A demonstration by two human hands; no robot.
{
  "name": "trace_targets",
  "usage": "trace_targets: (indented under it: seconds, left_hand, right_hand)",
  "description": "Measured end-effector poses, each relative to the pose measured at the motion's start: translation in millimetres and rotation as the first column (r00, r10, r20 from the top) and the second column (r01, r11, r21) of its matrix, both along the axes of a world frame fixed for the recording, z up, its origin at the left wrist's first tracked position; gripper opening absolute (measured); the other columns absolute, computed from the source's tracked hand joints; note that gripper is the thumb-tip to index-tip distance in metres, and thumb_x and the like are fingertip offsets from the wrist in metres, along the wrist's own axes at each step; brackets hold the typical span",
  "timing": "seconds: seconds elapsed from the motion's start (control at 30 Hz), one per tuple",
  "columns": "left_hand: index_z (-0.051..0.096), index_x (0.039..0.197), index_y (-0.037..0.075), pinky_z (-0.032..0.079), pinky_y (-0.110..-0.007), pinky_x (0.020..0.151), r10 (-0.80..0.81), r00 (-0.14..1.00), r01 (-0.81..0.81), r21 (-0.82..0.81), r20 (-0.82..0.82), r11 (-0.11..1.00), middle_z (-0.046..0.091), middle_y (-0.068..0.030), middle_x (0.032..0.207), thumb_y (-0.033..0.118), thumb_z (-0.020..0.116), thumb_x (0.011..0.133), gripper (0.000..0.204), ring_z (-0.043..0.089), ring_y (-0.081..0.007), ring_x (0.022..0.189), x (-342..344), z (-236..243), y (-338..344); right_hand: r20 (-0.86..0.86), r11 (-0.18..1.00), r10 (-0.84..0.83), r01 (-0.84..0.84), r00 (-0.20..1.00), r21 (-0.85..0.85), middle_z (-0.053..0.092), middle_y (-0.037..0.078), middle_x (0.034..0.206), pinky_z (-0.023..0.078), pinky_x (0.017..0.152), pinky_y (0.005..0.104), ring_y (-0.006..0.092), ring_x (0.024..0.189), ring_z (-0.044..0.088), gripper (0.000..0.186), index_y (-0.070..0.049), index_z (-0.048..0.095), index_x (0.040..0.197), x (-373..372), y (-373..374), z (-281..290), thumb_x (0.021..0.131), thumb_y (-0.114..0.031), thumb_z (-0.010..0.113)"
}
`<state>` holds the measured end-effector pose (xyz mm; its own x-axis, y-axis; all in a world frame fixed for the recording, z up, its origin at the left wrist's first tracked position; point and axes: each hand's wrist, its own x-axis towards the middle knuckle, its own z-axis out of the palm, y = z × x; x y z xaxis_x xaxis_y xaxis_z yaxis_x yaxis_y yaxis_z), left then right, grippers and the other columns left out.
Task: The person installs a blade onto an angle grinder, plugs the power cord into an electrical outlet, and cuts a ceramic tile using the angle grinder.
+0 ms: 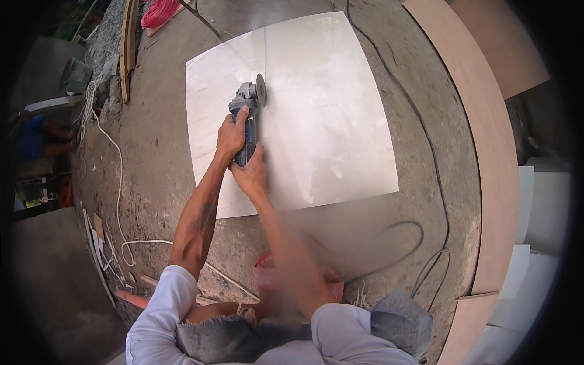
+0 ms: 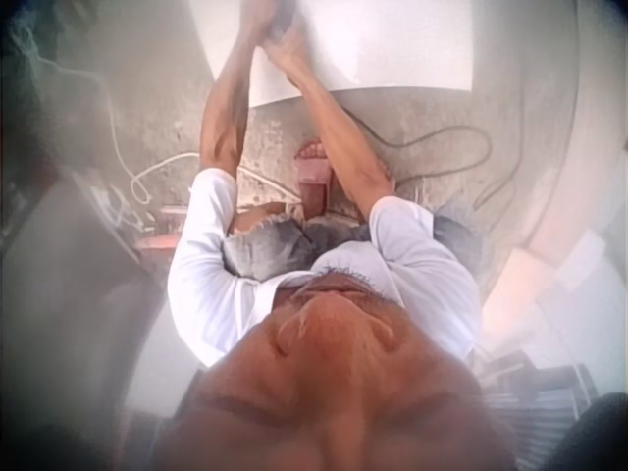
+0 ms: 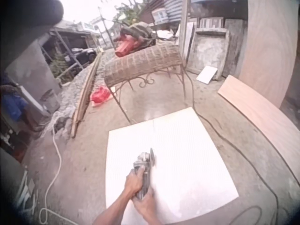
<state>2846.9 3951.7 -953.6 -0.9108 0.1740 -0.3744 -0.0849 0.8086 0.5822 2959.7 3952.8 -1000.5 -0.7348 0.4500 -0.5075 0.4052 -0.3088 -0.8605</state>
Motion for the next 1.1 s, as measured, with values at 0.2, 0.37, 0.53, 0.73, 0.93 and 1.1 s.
trace_targets:
  seconds: [0.2, 0.37, 0.53, 0.73, 0.93, 1.1]
  left_hand:
    - [0.053, 0.121, -0.014, 0.044, -0.047, 0.097, 0.01, 1.0, -0.009, -0.011, 0.009, 1.0, 0.06, -0.0374, 0.114, 0.066, 0.045, 0.091, 0.086, 0.059, -0.0468, 0.111, 5.7, 0.5, -2.4]
    - [0.052, 0.122, -0.014, 0.044, -0.048, 0.097, 0.001, 1.0, 0.0, -0.052, 0.031, 0.999, 0.06, -0.038, 0.115, 0.066, 0.044, 0.091, 0.086, 0.059, -0.0474, 0.111, 8.1, -0.1, -4.8]
    - [0.052, 0.122, -0.014, 0.043, -0.048, 0.098, 0.0, 1.0, 0.0, -0.008, 0.016, 1.0, 0.059, -0.0381, 0.116, 0.066, 0.044, 0.091, 0.086, 0.059, -0.0477, 0.112, 12.9, 0.5, -7.8]
    - [0.052, 0.123, -0.014, 0.043, -0.048, 0.098, -0.005, 1.0, 0.006, -0.025, 0.014, 1.0, 0.059, -0.0382, 0.117, 0.067, 0.044, 0.091, 0.087, 0.058, -0.0474, 0.113, 19.0, 2.5, -9.4]
    - [0.053, 0.123, -0.012, 0.043, -0.048, 0.099, -0.001, 1.0, 0.001, -0.044, -0.001, 0.999, 0.059, -0.0385, 0.117, 0.068, 0.043, 0.091, 0.086, 0.058, -0.048, 0.114, 25.4, 2.3, -12.2]
    - [0.053, 0.123, -0.012, 0.043, -0.048, 0.099, 0.0, 1.0, 0.001, -0.034, 0.016, 0.999, 0.059, -0.039, 0.116, 0.069, 0.041, 0.091, 0.088, 0.058, -0.048, 0.113, 28.2, 0.0, -16.0]
  right_hand:
    - [0.009, 1.0, -0.01, 0.01, 1.0, 0.028, 0.065, 0.03, 0.103, 0.05, 0.081, 0.0485, 0.0451, 0.096, 0.065, 0.077, -0.001, 0.03, 0.131, 3.4, -8.4, -7.3, 0.076, -0.025, 0.078]
    - [-0.066, 0.997, -0.035, 0.04, 0.997, 0.067, 0.065, 0.03, 0.104, 0.05, 0.082, 0.0487, 0.0457, 0.097, 0.065, 0.076, -0.001, 0.031, 0.13, 6.7, -11.8, -10.6, 0.075, -0.026, 0.078]
    - [-0.088, 0.994, -0.041, 0.049, 0.995, 0.095, 0.064, 0.03, 0.106, 0.05, 0.083, 0.0494, 0.0466, 0.098, 0.064, 0.077, -0.001, 0.031, 0.13, 11.8, -13.1, -9.0, 0.075, -0.027, 0.078]
    - [-0.111, 0.975, -0.048, 0.071, 0.993, 0.21, 0.063, 0.032, 0.106, 0.049, 0.084, 0.0504, 0.0482, 0.099, 0.063, 0.08, 0.0, 0.029, 0.133, 19.7, -16.1, -6.4, 0.075, -0.024, 0.078]
    - [-0.148, 0.984, -0.044, 0.069, 0.988, 0.162, 0.063, 0.032, 0.106, 0.049, 0.084, 0.0508, 0.0488, 0.099, 0.062, 0.085, 0.002, 0.026, 0.137, 27.1, -17.9, -3.2, 0.075, -0.023, 0.078]
    - [-0.151, 0.984, -0.05, 0.075, 0.987, 0.164, 0.063, 0.032, 0.105, 0.049, 0.083, 0.051, 0.0485, 0.099, 0.062, 0.083, 0.003, 0.027, 0.136, 30.6, -22.0, -6.7, 0.074, -0.02, 0.076]
